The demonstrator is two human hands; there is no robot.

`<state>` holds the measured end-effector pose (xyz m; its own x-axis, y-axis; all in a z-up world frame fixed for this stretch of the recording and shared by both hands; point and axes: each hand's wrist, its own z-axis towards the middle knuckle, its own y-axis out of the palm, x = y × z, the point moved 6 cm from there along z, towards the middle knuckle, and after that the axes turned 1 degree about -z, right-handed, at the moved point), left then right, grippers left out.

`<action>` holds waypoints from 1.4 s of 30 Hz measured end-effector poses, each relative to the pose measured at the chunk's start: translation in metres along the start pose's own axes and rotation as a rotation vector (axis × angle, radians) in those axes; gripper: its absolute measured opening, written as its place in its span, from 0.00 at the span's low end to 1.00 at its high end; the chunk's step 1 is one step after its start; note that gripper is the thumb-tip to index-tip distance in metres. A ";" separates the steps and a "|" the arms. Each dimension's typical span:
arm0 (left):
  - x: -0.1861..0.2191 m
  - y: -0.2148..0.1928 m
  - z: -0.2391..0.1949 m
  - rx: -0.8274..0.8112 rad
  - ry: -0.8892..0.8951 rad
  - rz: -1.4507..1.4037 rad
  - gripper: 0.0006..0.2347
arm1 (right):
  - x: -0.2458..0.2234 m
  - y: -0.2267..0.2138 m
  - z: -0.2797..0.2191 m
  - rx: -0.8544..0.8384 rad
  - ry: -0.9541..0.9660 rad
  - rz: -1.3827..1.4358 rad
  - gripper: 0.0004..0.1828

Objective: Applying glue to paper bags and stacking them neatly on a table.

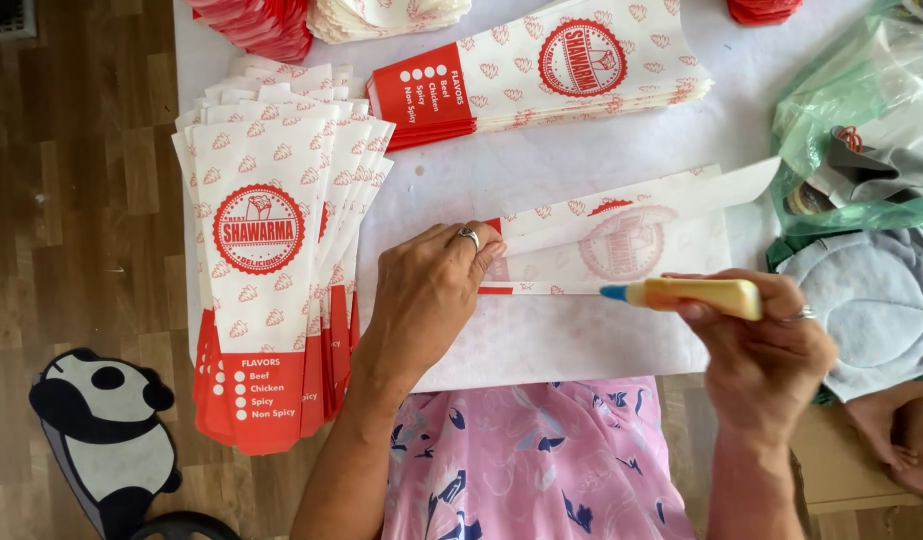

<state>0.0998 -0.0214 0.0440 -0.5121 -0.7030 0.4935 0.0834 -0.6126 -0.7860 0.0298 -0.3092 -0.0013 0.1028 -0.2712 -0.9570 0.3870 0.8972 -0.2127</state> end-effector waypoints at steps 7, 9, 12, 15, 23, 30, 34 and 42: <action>-0.004 0.001 0.000 -0.022 -0.028 -0.003 0.04 | 0.036 -0.047 0.005 0.194 0.063 -0.130 0.12; -0.006 0.002 0.000 -0.012 -0.021 -0.002 0.04 | 0.032 -0.063 0.009 0.200 0.010 -0.136 0.14; -0.005 0.000 0.001 -0.014 -0.027 -0.006 0.04 | 0.042 -0.089 0.010 0.233 0.014 -0.093 0.19; -0.007 0.000 0.001 -0.027 -0.045 -0.012 0.05 | 0.057 -0.108 0.009 0.272 0.045 -0.105 0.20; -0.013 -0.003 0.006 -0.055 -0.112 -0.039 0.07 | 0.039 -0.071 0.007 0.240 -0.008 -0.083 0.19; -0.028 0.000 0.019 -0.144 -0.229 -0.087 0.09 | 0.012 0.020 0.000 0.069 -0.006 -0.091 0.14; -0.034 0.000 0.027 -0.197 -0.276 -0.111 0.10 | -0.007 0.069 -0.002 -0.048 -0.036 -0.171 0.16; -0.046 -0.012 0.034 -0.227 -0.369 -0.428 0.07 | -0.032 0.143 -0.012 -0.216 -0.197 0.029 0.11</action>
<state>0.1515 0.0060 0.0430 -0.1265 -0.5151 0.8478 -0.2691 -0.8048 -0.5291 0.0709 -0.1679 -0.0030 0.2953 -0.2878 -0.9110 0.1795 0.9533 -0.2430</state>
